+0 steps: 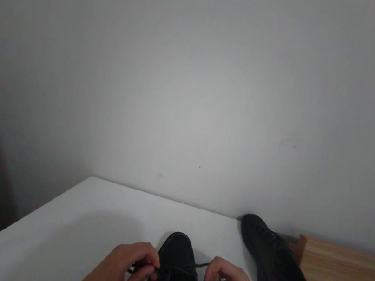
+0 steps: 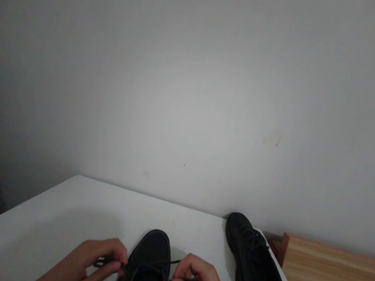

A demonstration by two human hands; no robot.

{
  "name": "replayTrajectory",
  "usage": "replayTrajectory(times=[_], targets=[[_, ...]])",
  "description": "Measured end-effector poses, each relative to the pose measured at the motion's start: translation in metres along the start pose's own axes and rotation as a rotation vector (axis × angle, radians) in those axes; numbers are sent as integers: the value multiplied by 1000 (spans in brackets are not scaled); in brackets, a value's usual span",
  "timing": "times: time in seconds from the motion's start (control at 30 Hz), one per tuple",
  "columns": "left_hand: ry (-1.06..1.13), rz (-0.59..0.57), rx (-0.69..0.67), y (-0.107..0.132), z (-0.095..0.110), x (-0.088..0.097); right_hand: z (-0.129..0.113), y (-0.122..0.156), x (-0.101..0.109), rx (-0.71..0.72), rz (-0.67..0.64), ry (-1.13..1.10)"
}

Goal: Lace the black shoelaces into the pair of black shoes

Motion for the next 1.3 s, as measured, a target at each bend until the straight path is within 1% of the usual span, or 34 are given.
replayTrajectory(times=[0.07,0.17,0.37,0.4,0.5,0.57,0.63,0.73,0.9,1.03,1.1,1.23,1.3], targets=[[-145,28,-29,3,6,0,-1,1,-2,1,0,6],[-291,34,-80,7,7,-1,-3,3,-4,7,21,12],[-440,59,-177,6,7,-5,-8,5,-8,36,15,24],[-447,62,-181,5,8,-5,-8,6,-8,43,28,27],[-462,25,-167,4,9,-6,-8,6,-11,48,61,-7],[-487,4,-150,3,8,-6,-7,6,-14,43,45,-68],[-532,13,-134,3,8,-5,-7,6,-17,43,9,-121],[-613,22,-128,2,7,-5,-7,6,-19,43,-22,-133],[-708,30,-158,3,12,-7,-11,6,-16,34,14,-10],[-771,92,-163,4,16,-10,-24,9,-15,87,59,172],[-793,92,-186,4,18,-12,-32,10,-15,132,75,244],[-821,100,-207,4,21,-12,-42,12,-13,221,117,275],[-814,98,-208,4,22,-12,-42,12,-12,229,131,281]])
Point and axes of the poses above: each hand's wrist, its own y-axis away from the middle knuckle, its own x-axis out of the back of the hand, z = x × y, the point moved 4 cm from there along -y, towards the middle knuckle, and after that the axes turned 15 degrees about -z, right-handed, at the moved point
